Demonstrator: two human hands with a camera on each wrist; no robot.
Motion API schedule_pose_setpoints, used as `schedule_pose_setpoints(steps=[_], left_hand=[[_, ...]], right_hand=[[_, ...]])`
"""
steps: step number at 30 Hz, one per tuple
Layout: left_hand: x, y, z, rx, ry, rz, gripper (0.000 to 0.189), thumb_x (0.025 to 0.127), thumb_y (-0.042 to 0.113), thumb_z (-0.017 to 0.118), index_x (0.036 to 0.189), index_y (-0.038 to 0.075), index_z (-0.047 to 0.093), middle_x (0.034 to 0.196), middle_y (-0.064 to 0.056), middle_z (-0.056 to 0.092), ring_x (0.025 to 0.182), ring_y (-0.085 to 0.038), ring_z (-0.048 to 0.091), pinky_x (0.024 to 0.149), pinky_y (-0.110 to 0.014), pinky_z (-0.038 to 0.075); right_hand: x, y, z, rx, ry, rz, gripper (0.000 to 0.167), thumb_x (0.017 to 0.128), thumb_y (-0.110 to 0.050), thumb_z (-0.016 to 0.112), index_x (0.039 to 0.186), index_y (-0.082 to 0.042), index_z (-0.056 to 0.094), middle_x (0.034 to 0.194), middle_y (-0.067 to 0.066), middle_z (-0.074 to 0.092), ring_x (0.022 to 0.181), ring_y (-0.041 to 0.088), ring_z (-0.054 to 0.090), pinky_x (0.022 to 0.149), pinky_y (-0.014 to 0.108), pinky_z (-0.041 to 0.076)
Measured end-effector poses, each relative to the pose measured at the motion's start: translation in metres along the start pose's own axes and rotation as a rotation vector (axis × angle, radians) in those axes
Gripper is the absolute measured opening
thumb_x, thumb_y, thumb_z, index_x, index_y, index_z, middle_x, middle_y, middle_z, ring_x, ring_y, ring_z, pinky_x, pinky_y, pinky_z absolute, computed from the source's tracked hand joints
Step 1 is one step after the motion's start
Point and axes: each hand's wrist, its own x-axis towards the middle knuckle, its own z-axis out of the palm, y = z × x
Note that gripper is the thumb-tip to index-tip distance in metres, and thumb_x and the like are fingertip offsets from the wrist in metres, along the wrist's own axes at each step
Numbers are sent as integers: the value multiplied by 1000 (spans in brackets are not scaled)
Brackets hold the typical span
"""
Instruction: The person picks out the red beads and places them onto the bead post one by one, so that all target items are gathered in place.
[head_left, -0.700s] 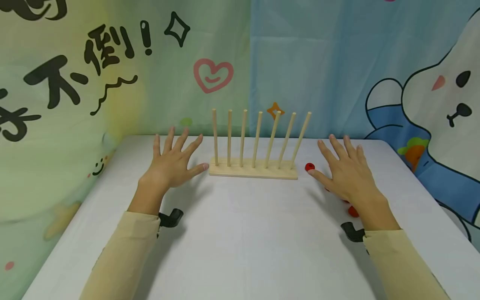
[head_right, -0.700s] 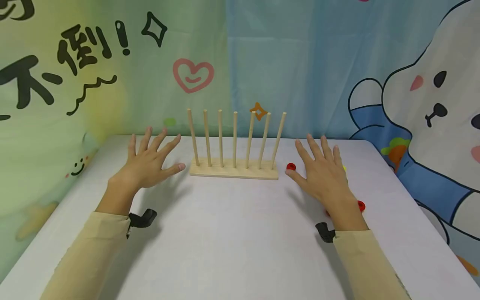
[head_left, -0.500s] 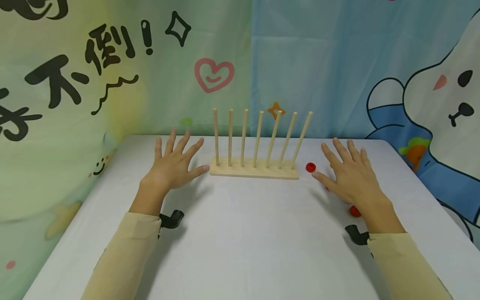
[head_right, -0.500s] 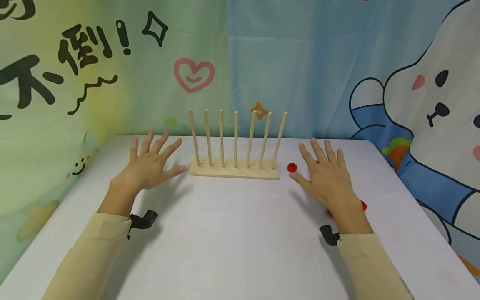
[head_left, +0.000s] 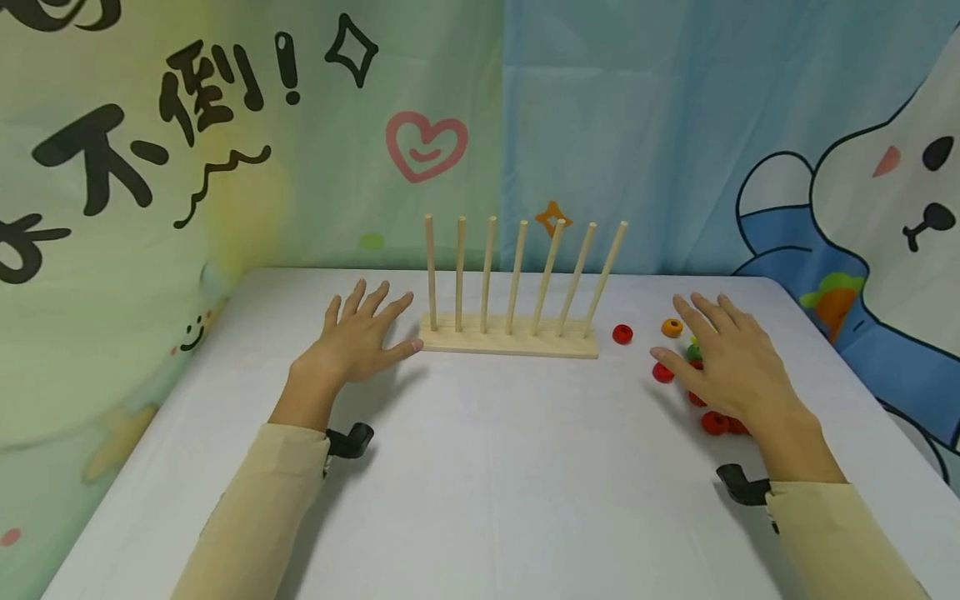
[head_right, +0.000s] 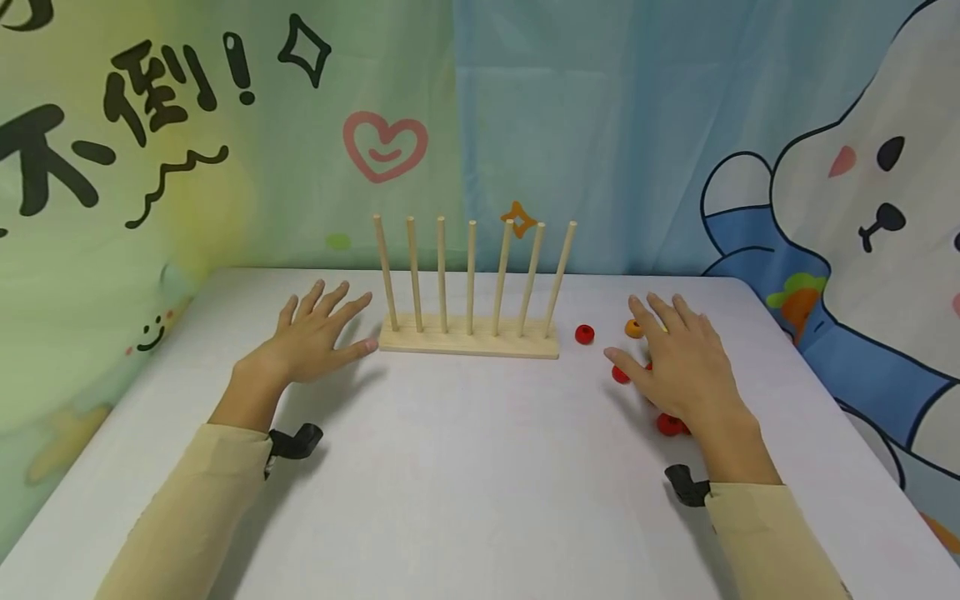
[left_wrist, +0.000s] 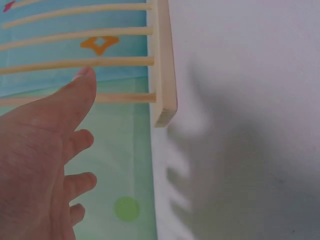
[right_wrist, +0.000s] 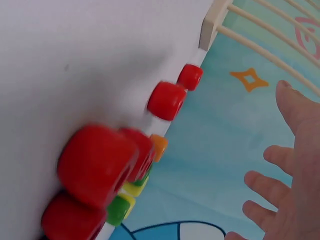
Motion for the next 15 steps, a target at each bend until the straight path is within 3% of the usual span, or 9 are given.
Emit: schedule_pose_setpoints(steps=[6,15], left_hand=[[2,-6,2,-55,-1,16,77,96,65,42,158,24,24,163,-14,13,149,-42,0,113,-64,3],[8,-7,7,-107,-6,36,73,96,63,44,156,24,29,163,-14,17,149,-42,2,113,-65,5]], right_hand=[[-3,9,0,58,-23,15,86,92,-58,57,156,-11,24,152,28,29,139,52,22,102,74,21],[-17,28,-1,138,-75,30,84,93,-52,60,157,-14,22,148,32,30,133,54,25,93,79,26]])
